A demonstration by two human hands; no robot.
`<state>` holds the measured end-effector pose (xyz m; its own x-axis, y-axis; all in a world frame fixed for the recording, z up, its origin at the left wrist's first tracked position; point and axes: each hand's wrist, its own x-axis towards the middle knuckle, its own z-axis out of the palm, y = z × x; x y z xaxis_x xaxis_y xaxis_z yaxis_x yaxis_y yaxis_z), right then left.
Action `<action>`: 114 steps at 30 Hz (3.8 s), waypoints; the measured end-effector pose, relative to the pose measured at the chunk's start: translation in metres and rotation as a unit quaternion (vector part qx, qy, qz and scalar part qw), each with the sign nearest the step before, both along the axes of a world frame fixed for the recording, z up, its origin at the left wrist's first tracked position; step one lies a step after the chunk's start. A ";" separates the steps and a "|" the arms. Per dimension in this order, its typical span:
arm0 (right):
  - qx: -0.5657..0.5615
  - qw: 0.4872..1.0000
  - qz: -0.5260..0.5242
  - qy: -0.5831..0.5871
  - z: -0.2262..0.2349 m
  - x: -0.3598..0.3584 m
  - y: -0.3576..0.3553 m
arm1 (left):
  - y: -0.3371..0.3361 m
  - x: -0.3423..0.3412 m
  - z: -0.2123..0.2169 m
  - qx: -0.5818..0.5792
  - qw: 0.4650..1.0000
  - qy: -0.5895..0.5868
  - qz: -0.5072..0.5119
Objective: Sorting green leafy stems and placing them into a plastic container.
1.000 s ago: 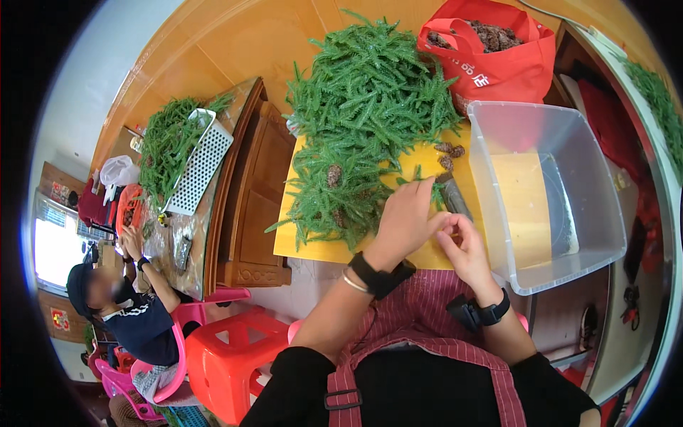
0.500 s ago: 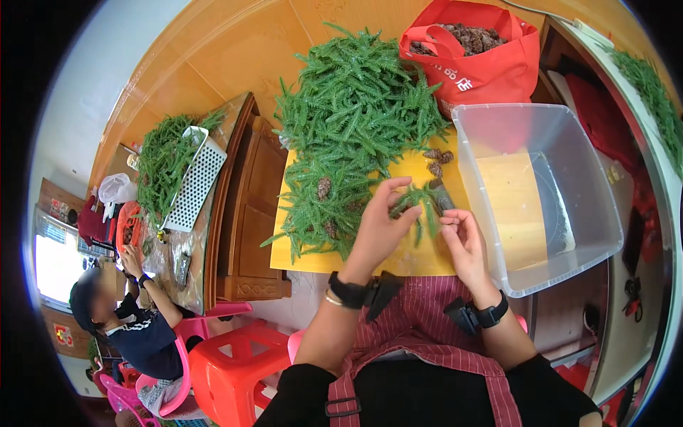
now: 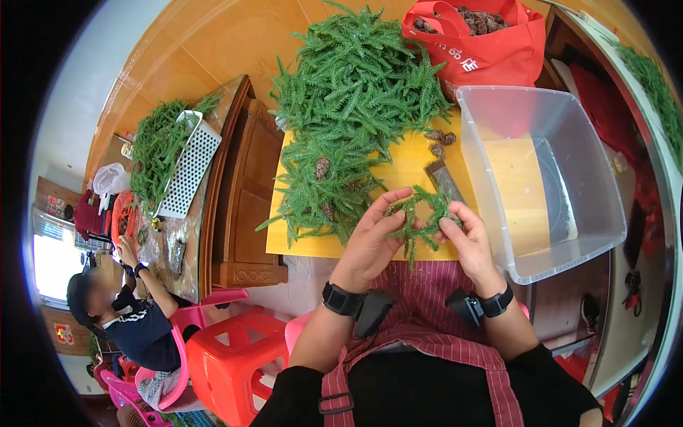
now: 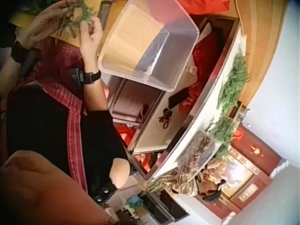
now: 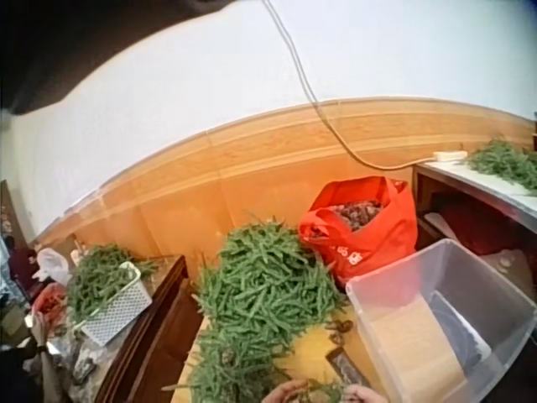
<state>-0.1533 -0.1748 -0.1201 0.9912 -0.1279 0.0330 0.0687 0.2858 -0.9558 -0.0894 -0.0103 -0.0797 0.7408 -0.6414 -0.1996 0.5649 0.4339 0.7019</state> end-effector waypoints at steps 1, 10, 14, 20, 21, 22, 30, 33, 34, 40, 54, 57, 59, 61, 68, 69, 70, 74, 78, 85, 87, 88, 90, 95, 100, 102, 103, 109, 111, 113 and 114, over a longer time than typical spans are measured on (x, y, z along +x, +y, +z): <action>0.012 1.000 -0.012 0.011 -0.001 -0.001 0.001 | 0.001 0.001 -0.001 0.002 1.000 0.007 0.000; -0.075 0.995 -0.062 -0.002 -0.003 -0.002 0.007 | 0.008 0.003 0.000 0.259 0.898 -0.356 -0.004; -0.168 0.982 -0.079 -0.041 0.003 -0.001 0.008 | 0.008 0.002 0.002 0.290 0.889 -0.350 -0.049; -0.106 0.991 -0.073 -0.039 0.007 -0.001 0.007 | 0.002 -0.001 -0.005 0.207 0.923 -0.325 0.000; -0.106 0.991 -0.073 -0.038 0.008 -0.002 0.006 | 0.002 -0.002 -0.005 0.207 0.923 -0.324 -0.001; -0.106 0.992 -0.064 -0.039 0.009 -0.002 0.006 | 0.002 -0.002 -0.004 0.198 0.936 -0.290 -0.002; -0.095 0.993 -0.046 -0.059 0.008 -0.003 0.005 | 0.000 -0.003 -0.003 0.186 0.948 -0.260 -0.003; -0.075 0.995 -0.043 -0.049 0.008 -0.004 0.004 | -0.003 -0.003 -0.003 0.191 0.920 -0.342 0.021; -0.080 0.995 -0.034 -0.041 0.010 -0.005 0.004 | -0.003 -0.004 -0.002 0.200 0.932 -0.301 0.021; -0.083 0.994 -0.017 -0.065 0.013 -0.005 0.005 | -0.005 -0.009 0.005 0.221 0.939 -0.260 0.030; -0.001 0.999 0.009 0.034 0.016 -0.006 0.008 | -0.008 -0.010 -0.012 0.277 0.904 -0.308 0.105; -0.016 0.999 -0.037 -0.030 0.012 -0.003 0.009 | -0.011 -0.009 -0.005 0.383 0.771 -0.468 0.201; -0.016 0.995 -0.092 -0.030 0.007 -0.003 0.008 | -0.010 -0.010 0.000 0.410 0.724 -0.497 0.246; -0.083 0.987 -0.118 -0.067 0.007 -0.003 0.008 | -0.010 -0.013 0.005 0.431 0.651 -0.530 0.331; -0.159 0.968 -0.144 -0.133 0.003 -0.006 0.016 | -0.014 -0.019 -0.008 0.258 0.891 -0.365 0.080; -0.172 0.966 -0.136 -0.136 0.005 -0.006 0.017 | -0.014 -0.019 -0.008 0.258 0.891 -0.365 0.081; -0.173 0.966 -0.136 -0.135 0.005 -0.006 0.018 | -0.014 -0.018 -0.009 0.236 0.905 -0.342 0.088; -0.168 0.964 -0.126 -0.160 0.004 -0.006 0.018 | -0.012 -0.017 -0.005 0.203 0.939 -0.264 0.087; -0.111 0.975 -0.123 -0.147 0.001 -0.006 0.020 | -0.010 -0.017 -0.008 0.201 0.934 -0.283 0.085; -0.103 0.976 -0.129 -0.144 0.006 -0.004 0.020 | -0.011 -0.013 -0.007 0.171 0.930 -0.314 0.085; -0.092 0.976 -0.129 -0.148 0.005 -0.004 0.020 | -0.011 -0.013 -0.007 0.171 0.932 -0.308 0.082; -0.092 0.976 -0.129 -0.148 0.004 -0.004 0.020 | -0.010 -0.013 -0.007 0.180 0.929 -0.314 0.080; -0.081 0.977 -0.133 -0.144 0.004 -0.004 0.019 | -0.011 -0.013 -0.007 0.188 0.925 -0.321 0.077; -0.070 0.980 -0.124 -0.140 0.004 -0.005 0.019 | -0.011 -0.016 -0.001 0.166 0.947 -0.263 0.077; -0.060 0.981 -0.123 -0.139 0.005 -0.006 0.020 | -0.011 -0.017 0.000 0.176 0.944 -0.264 0.094; -0.065 0.980 -0.123 -0.140 0.005 -0.006 0.019 | -0.011 -0.017 0.000 0.174 0.947 -0.253 0.093; -0.065 0.980 -0.122 -0.140 0.005 -0.006 0.019 | -0.011 -0.016 -0.001 0.176 0.946 -0.256 0.092; -0.109 0.975 -0.124 -0.149 0.002 -0.007 0.018 | -0.012 -0.017 -0.005 0.187 0.933 -0.290 0.097; -0.117 0.973 -0.117 -0.160 0.006 -0.006 0.018 | -0.012 -0.017 -0.005 0.190 0.930 -0.299 0.101; -0.145 0.967 -0.112 -0.177 0.002 -0.004 0.015 | -0.012 -0.016 -0.005 0.200 0.928 -0.300 0.094; -0.172 0.960 -0.107 -0.194 0.001 -0.004 0.013 | -0.013 -0.016 -0.004 0.200 0.928 -0.300 0.094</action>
<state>-0.1573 -0.1615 -0.1190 0.8485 -0.2419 0.4707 0.4600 -0.1025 -0.8820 -0.1056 -0.0229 -0.0840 0.8870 -0.4527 0.0916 -0.0400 0.1223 0.9917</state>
